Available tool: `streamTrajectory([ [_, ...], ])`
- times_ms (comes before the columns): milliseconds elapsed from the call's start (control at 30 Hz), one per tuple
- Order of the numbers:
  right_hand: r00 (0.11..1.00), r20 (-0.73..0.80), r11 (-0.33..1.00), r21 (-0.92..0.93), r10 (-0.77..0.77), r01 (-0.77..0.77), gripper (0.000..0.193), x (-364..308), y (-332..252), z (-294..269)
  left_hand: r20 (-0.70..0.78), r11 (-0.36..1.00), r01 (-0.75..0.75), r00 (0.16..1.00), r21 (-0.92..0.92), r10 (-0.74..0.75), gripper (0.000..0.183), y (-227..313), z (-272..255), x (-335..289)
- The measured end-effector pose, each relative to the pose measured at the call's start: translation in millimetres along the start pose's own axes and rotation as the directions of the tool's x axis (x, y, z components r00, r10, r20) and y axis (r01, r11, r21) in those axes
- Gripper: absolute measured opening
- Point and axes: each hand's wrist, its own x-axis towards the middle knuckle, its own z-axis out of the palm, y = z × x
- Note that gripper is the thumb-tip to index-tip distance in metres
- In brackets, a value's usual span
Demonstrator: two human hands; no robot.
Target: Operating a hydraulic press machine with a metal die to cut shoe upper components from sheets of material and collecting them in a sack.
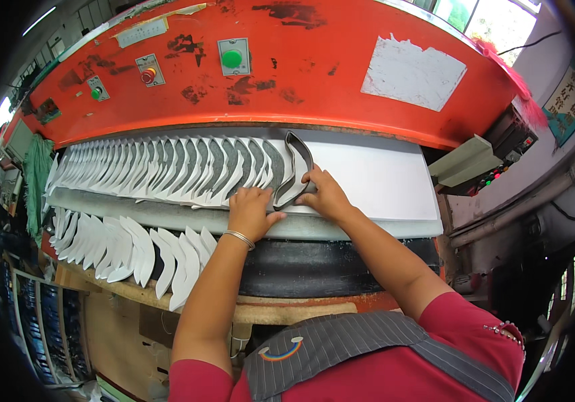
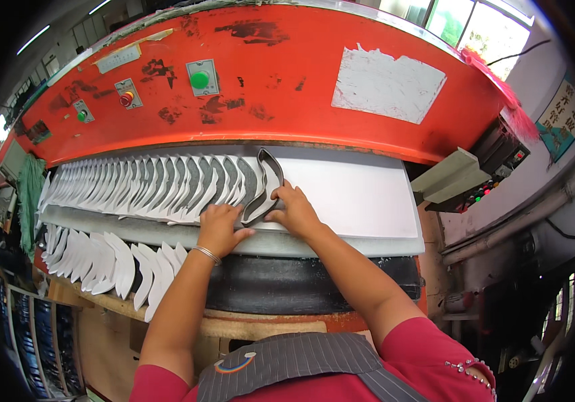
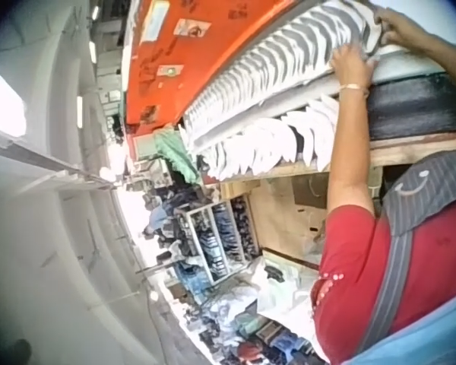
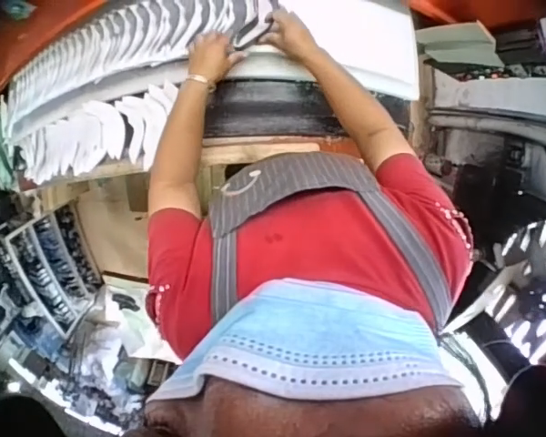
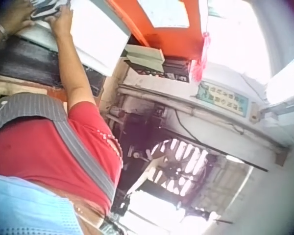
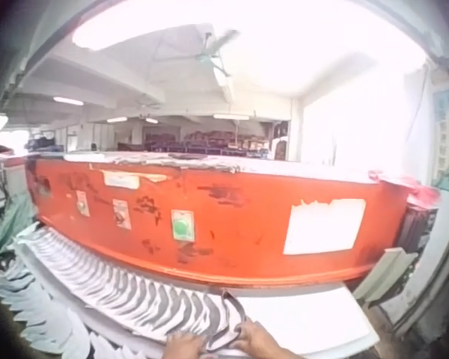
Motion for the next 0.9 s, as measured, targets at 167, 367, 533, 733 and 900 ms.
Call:
streamTrajectory([
  [167, 0.991, 0.127, 0.981, 0.18, 0.045, -0.068, 0.04, 19, 0, -4, 0.037, 0.996, 0.053, 0.998, -0.069, -0.05, 0.033, -11, 19, 9],
  [367, 0.988, 0.152, 0.994, 0.098, 0.029, -0.045, 0.04, 25, 14, 3, -0.087, 0.982, -0.036, 0.996, -0.188, 0.02, 0.034, -20, 22, 7],
  [533, 0.976, 0.205, 0.984, 0.145, 0.072, -0.103, 0.04, 33, 16, -3, -0.063, 0.983, -0.007, 0.998, -0.184, -0.005, 0.037, -20, 20, 16],
  [733, 0.956, 0.278, 0.991, 0.067, 0.095, -0.118, 0.04, 53, 10, -14, -0.02, 0.974, 0.036, 0.999, -0.225, -0.041, 0.037, -21, 15, 32],
  [900, 0.905, 0.405, 0.989, -0.123, 0.127, -0.083, 0.048, 76, -11, -34, 0.186, 0.953, 0.104, 0.981, -0.284, -0.052, 0.044, -34, -2, 48],
])
